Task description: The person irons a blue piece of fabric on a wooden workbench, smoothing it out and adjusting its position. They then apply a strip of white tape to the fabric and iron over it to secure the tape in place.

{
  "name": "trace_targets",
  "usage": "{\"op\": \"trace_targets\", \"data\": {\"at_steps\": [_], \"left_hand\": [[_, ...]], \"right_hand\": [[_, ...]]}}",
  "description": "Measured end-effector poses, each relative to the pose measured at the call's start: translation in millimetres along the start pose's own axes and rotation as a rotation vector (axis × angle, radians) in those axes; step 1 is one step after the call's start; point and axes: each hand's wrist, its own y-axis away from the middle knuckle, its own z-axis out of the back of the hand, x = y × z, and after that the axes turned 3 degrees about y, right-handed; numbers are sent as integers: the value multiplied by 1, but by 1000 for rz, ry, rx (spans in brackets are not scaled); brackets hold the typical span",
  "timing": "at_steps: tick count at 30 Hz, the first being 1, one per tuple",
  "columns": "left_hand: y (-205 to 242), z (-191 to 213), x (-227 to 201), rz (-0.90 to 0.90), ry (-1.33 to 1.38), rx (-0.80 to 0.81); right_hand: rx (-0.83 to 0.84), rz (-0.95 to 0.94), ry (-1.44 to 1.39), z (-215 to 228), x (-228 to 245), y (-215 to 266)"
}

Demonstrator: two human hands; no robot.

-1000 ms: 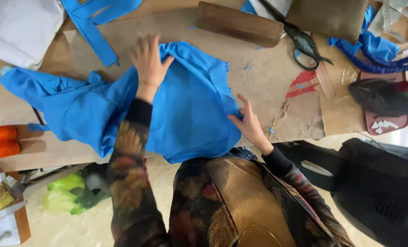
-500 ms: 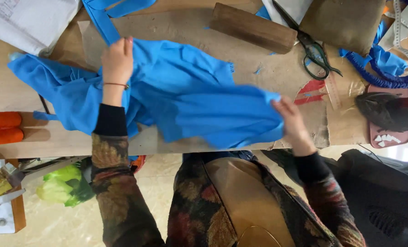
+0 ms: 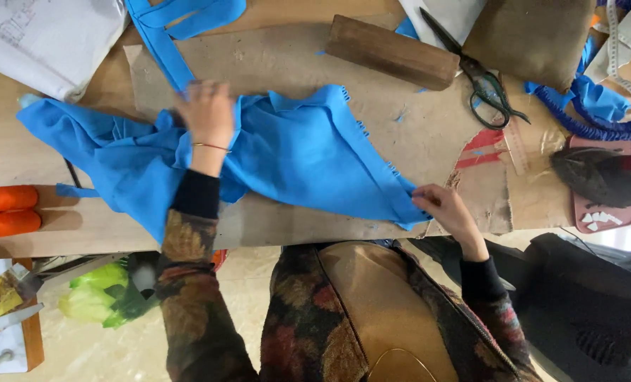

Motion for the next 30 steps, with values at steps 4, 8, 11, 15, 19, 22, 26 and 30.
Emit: {"op": "trace_targets", "data": {"at_steps": [4,8,11,15,19,22,26,30], "left_hand": [[-37,-62,-75,-105,558,-41],[-50,-106,-135,-207,797,111],[-44,-97,-151,-257,708,156],[-36,-119,-135,-381,740,183],[-47,-12,-96,-256,1072,218],[-64,81,-57,-418,1192,255],[-85,85,-54,-407,1079,357],[-102,-59,-100,-380,876,172]], "right_hand": [[23,-10,237,-9,11,11],[-31,130,306,-3,23,23],[-95,78,298,9,39,33],[-198,20,173,22,41,40],[-190,68,54,54,23,59],[-48,143,-215,74,5,73],[22,76,-369,68,-17,43],[-220,-138,77,41,-23,-6]]}}
